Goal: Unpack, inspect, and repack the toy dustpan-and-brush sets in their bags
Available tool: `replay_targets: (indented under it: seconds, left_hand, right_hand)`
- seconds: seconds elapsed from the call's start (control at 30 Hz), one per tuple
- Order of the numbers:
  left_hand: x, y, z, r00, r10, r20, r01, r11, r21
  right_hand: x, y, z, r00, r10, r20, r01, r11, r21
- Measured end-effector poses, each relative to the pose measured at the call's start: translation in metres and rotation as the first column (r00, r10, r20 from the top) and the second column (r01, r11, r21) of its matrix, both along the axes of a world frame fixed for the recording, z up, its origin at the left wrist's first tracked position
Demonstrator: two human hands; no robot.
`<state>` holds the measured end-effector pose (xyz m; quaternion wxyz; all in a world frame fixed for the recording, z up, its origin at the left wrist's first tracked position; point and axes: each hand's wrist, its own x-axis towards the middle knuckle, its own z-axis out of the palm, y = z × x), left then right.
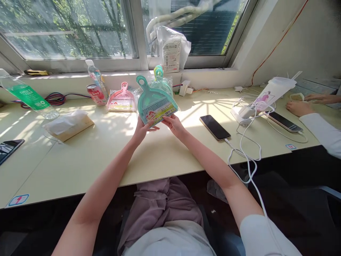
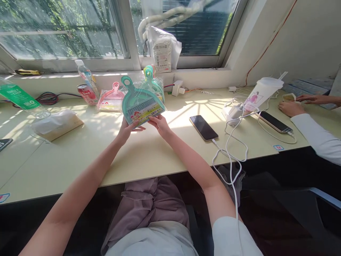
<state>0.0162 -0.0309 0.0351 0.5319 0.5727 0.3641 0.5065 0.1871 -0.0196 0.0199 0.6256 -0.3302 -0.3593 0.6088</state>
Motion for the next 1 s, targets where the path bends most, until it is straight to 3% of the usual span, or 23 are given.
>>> replay_targets:
  seconds: [0.27, 1.0]
  left_hand:
    - [0.005, -0.003, -0.003, 0.997, 0.072, -0.005, -0.072, 0.997, 0.008]
    - [0.009, 0.000, -0.017, 0.998, 0.062, 0.018, -0.063, 0.997, 0.035]
  right_hand:
    - [0.001, 0.001, -0.002, 0.999, -0.024, 0.024, 0.025, 0.999, -0.041]
    - [0.000, -0.001, -0.001, 1.000, 0.002, 0.016, -0.001, 0.998, -0.059]
